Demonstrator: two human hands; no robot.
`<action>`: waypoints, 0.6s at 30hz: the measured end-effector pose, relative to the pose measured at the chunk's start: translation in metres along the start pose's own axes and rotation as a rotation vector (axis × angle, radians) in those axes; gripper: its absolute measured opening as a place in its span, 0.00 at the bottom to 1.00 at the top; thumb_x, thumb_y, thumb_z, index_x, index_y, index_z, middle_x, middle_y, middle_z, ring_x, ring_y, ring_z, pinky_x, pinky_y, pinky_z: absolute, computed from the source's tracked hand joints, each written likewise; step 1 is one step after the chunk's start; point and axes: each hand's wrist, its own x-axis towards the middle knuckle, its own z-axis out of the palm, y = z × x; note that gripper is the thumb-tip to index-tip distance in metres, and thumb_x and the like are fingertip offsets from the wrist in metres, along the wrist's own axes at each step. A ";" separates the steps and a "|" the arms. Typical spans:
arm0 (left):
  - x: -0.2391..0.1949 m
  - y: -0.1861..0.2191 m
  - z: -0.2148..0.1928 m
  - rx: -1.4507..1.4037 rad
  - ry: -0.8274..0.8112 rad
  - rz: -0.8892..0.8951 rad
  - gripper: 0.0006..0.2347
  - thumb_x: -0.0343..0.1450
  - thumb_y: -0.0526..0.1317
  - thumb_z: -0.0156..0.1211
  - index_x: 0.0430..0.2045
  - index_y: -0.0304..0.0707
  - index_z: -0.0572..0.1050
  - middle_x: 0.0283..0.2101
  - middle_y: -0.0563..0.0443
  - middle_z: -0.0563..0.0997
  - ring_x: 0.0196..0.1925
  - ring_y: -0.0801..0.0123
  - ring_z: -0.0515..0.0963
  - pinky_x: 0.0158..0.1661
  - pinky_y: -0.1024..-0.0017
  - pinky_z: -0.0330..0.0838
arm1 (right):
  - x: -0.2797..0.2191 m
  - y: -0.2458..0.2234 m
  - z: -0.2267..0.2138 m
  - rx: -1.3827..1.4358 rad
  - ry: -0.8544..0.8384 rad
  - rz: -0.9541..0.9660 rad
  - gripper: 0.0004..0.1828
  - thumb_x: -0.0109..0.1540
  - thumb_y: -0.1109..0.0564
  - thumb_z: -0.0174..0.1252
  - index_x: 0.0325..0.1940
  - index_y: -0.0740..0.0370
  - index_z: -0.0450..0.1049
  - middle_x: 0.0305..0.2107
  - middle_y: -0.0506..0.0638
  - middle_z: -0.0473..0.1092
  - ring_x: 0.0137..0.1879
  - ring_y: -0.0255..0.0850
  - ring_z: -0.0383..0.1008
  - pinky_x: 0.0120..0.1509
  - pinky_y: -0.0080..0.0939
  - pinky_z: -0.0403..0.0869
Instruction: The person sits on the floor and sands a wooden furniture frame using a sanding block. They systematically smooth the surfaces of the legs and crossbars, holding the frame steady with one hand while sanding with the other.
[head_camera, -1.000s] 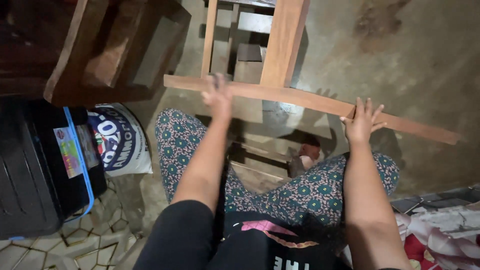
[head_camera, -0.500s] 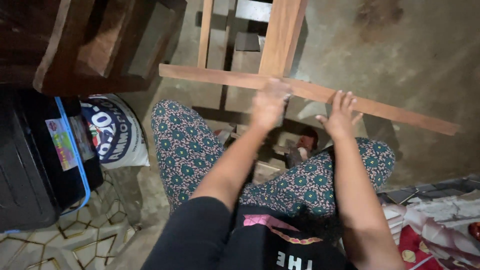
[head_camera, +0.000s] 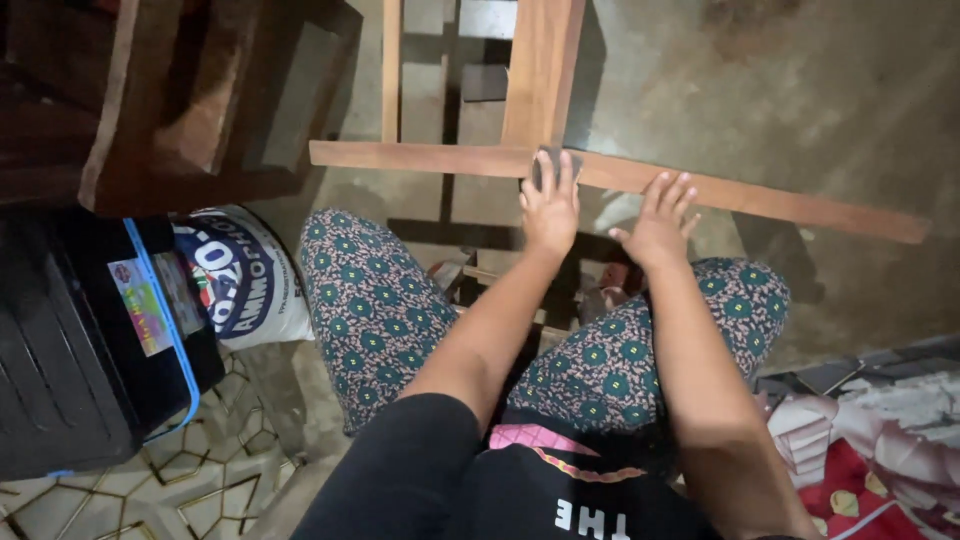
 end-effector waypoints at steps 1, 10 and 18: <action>0.000 -0.021 -0.001 0.005 0.006 -0.009 0.26 0.74 0.47 0.59 0.71 0.52 0.65 0.72 0.35 0.68 0.51 0.32 0.76 0.42 0.48 0.78 | -0.003 0.001 -0.001 -0.006 0.000 -0.010 0.64 0.64 0.42 0.65 0.86 0.63 0.27 0.79 0.69 0.21 0.85 0.66 0.22 0.82 0.81 0.35; 0.029 -0.252 -0.009 0.298 -0.167 -0.638 0.27 0.78 0.58 0.54 0.75 0.74 0.57 0.76 0.53 0.61 0.58 0.39 0.77 0.49 0.40 0.79 | 0.005 0.008 0.000 0.008 -0.052 -0.032 0.70 0.59 0.40 0.69 0.85 0.63 0.25 0.79 0.70 0.20 0.85 0.67 0.20 0.81 0.82 0.36; 0.000 -0.010 -0.025 -0.044 -0.215 0.053 0.29 0.71 0.46 0.66 0.69 0.50 0.67 0.71 0.34 0.66 0.51 0.33 0.78 0.41 0.45 0.80 | 0.002 0.003 0.002 -0.072 -0.029 0.001 0.72 0.57 0.43 0.72 0.86 0.60 0.25 0.79 0.69 0.20 0.85 0.65 0.21 0.80 0.83 0.37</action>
